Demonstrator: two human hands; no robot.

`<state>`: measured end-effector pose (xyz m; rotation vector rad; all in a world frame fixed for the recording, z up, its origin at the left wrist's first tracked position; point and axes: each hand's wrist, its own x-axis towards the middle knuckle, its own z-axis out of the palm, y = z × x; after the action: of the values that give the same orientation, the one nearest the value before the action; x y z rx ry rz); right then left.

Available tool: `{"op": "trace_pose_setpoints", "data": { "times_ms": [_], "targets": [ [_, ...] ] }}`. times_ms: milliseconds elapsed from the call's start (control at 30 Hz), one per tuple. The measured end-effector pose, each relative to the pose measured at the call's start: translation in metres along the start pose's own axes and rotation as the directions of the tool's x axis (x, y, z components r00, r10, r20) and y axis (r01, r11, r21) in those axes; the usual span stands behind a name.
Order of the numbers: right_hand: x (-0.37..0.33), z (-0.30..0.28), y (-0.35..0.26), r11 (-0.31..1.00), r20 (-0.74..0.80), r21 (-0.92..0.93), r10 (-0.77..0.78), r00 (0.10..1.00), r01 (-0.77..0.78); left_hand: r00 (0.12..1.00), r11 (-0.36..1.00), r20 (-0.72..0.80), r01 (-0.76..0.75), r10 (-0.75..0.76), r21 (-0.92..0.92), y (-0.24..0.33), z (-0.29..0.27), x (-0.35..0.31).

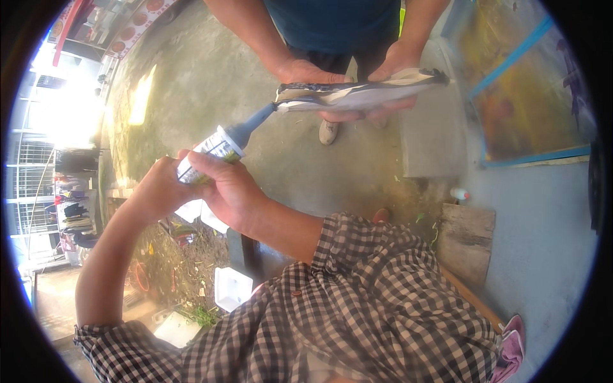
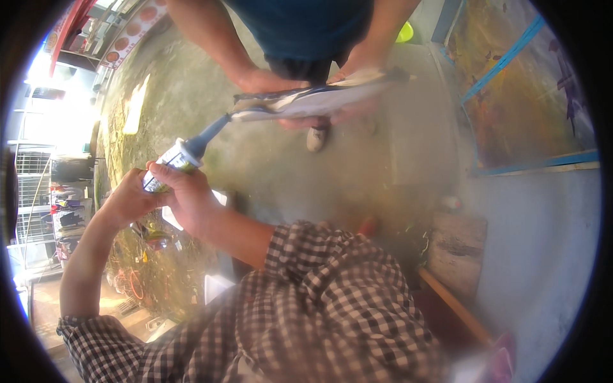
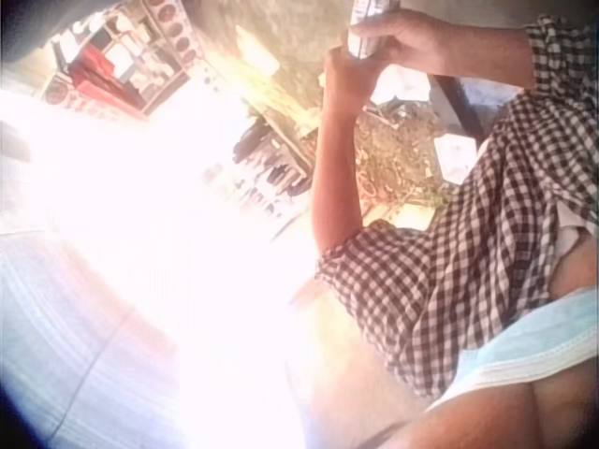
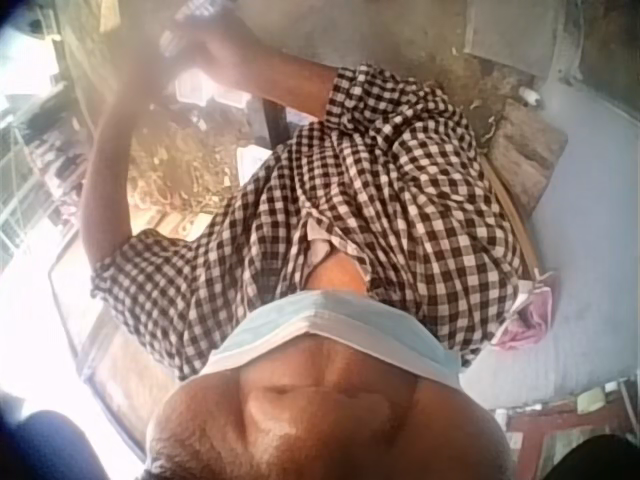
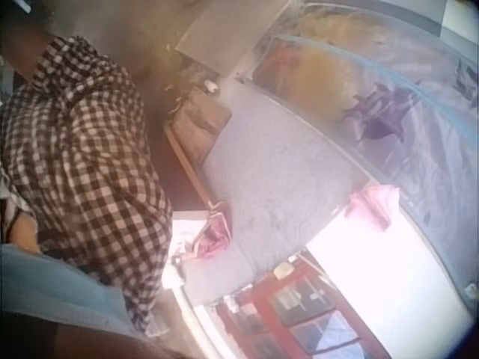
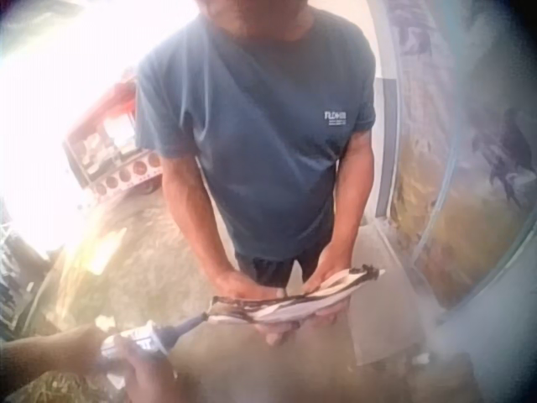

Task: The person applies glue from a tube onto the sole of a shoe held by another person. The camera wearer squeezes the tube and moves it along the shoe's edge while the other person rotates the shoe to expose different areas.

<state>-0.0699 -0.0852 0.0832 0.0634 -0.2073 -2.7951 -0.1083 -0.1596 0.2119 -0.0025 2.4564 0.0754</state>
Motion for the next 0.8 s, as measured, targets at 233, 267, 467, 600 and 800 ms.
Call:
{"op": "trace_pose_setpoints", "data": {
  "times_ms": [233, 267, 467, 600, 800],
  "targets": [
    [0.001, -0.004, 0.001, 1.000, -0.004, -0.006, -0.010, 1.000, 0.010, 0.996, 0.997, -0.059, -0.064, 0.061, -0.045, -0.001, 0.005, 0.001],
    [0.000, -0.004, 0.001, 1.000, -0.002, -0.010, 0.001, 1.000, -0.001, 0.997, 0.999, -0.061, -0.042, 0.041, -0.015, -0.001, 0.006, 0.001],
    [-0.006, -0.005, -0.001, 0.998, -0.013, -0.047, 0.031, 0.999, -0.032, 0.995, 0.997, -0.087, -0.039, 0.044, 0.061, -0.009, 0.014, 0.001],
    [-0.010, -0.009, -0.001, 0.997, -0.031, -0.078, 0.015, 0.999, -0.017, 0.987, 0.990, -0.094, -0.133, 0.129, -0.038, -0.015, 0.024, 0.002],
    [-0.015, -0.016, -0.004, 0.991, -0.074, -0.128, 0.022, 0.997, -0.031, 0.984, 0.970, -0.078, -0.171, 0.160, -0.174, -0.023, 0.040, 0.007]
  ]
}}
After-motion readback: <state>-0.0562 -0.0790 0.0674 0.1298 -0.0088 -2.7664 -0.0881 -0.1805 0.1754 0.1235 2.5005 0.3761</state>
